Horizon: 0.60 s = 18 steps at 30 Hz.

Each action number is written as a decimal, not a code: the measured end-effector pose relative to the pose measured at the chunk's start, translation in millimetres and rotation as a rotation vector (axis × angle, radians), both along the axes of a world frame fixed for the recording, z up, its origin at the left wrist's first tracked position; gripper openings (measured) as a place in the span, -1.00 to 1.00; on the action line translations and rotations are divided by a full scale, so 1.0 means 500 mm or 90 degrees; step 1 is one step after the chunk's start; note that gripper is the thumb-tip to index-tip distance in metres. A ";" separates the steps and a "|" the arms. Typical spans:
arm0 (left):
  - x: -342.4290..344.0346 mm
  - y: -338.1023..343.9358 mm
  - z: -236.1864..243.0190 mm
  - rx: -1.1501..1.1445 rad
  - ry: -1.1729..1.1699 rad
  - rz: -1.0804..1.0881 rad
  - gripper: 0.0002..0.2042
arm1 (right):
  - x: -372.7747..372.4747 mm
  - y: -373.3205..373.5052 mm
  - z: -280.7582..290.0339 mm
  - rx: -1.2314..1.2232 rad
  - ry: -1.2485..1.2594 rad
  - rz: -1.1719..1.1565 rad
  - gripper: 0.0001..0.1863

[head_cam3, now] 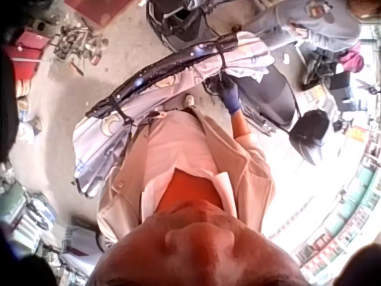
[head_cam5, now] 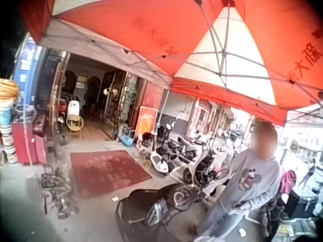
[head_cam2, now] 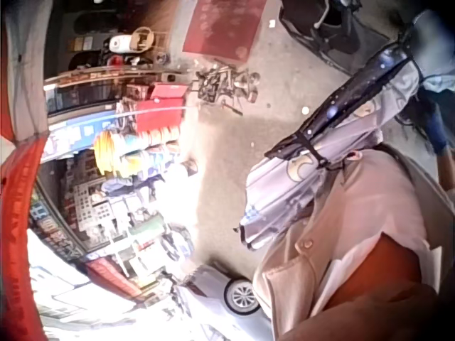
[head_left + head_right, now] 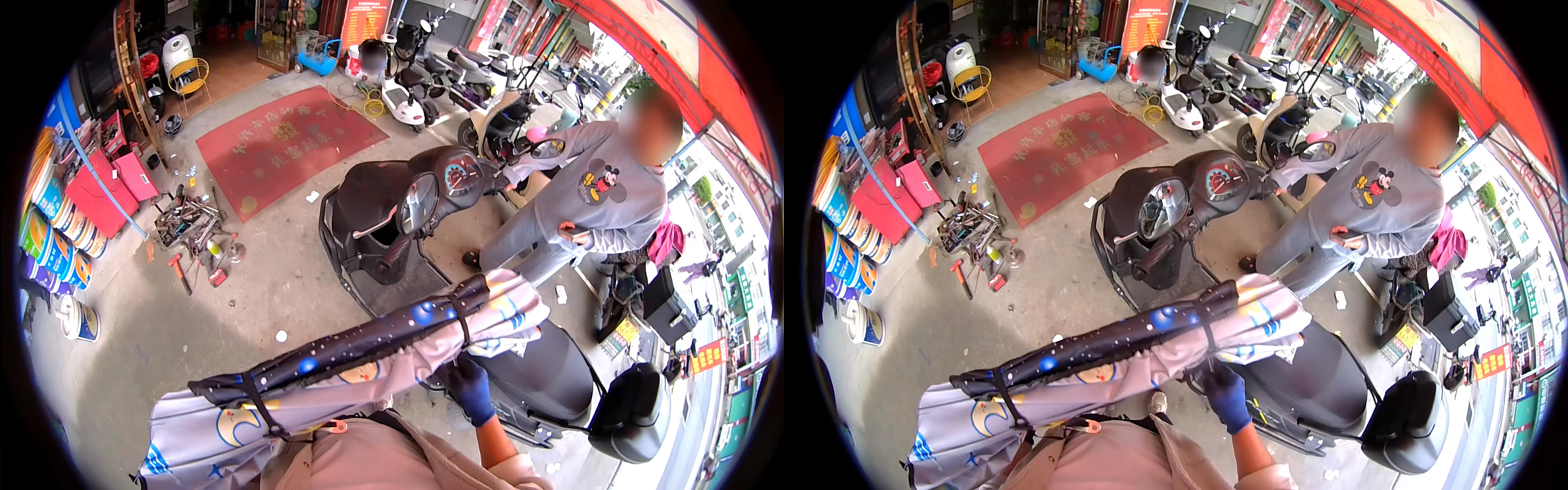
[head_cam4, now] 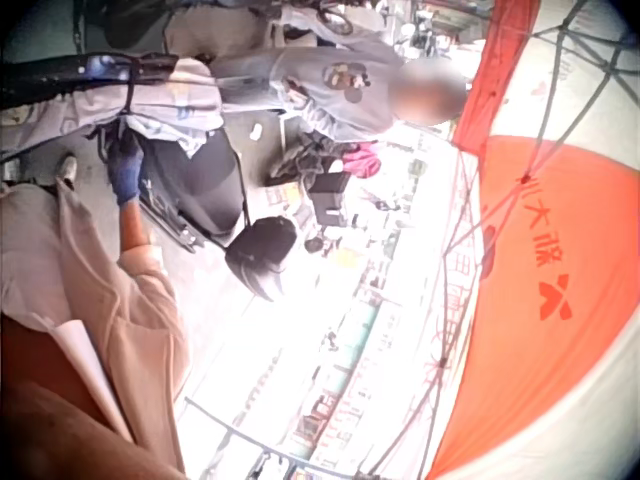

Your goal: The person installs a windshield and a fabric canopy onto a scooter. They attach the windshield frame to the handlebars, then mount the canopy structure and secure it with a wrench. The person also adjusts the side mirrors during the process.

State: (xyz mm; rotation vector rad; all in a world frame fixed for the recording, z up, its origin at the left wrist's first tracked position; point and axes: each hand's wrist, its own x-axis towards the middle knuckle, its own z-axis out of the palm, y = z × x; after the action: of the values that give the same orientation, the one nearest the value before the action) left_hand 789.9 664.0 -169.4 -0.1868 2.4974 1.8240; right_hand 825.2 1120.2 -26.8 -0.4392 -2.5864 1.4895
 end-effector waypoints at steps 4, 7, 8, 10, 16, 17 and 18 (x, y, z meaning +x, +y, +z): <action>-0.005 -0.017 -0.029 0.001 -0.018 -0.029 -0.60 | -0.005 -0.019 -0.012 -0.001 0.016 -0.002 -0.85; 0.003 -0.032 -0.047 0.009 -0.020 -0.035 -0.59 | -0.006 -0.015 -0.043 0.134 0.073 0.102 -0.84; 0.004 -0.038 -0.054 0.009 -0.022 -0.036 -0.59 | -0.009 -0.028 -0.039 0.101 0.058 0.076 -0.83; -0.006 -0.037 -0.072 0.014 -0.027 -0.057 -0.59 | -0.011 -0.049 -0.016 0.043 0.025 0.008 -0.82; -0.004 -0.065 -0.089 0.022 -0.043 -0.077 -0.58 | -0.030 -0.049 -0.051 0.166 0.071 0.029 -0.79; -0.003 -0.069 -0.095 0.024 -0.045 -0.078 -0.57 | -0.038 -0.047 -0.057 0.189 0.071 0.028 -0.80; -0.006 -0.069 -0.101 0.024 -0.047 -0.081 -0.57 | -0.046 -0.042 -0.064 0.213 0.070 0.028 -0.81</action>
State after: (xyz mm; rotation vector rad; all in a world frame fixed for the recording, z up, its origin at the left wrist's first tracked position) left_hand 787.1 629.4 -219.9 -0.0899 2.3663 1.7799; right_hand 802.0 1098.9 -58.6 -0.2546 -2.6968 1.0278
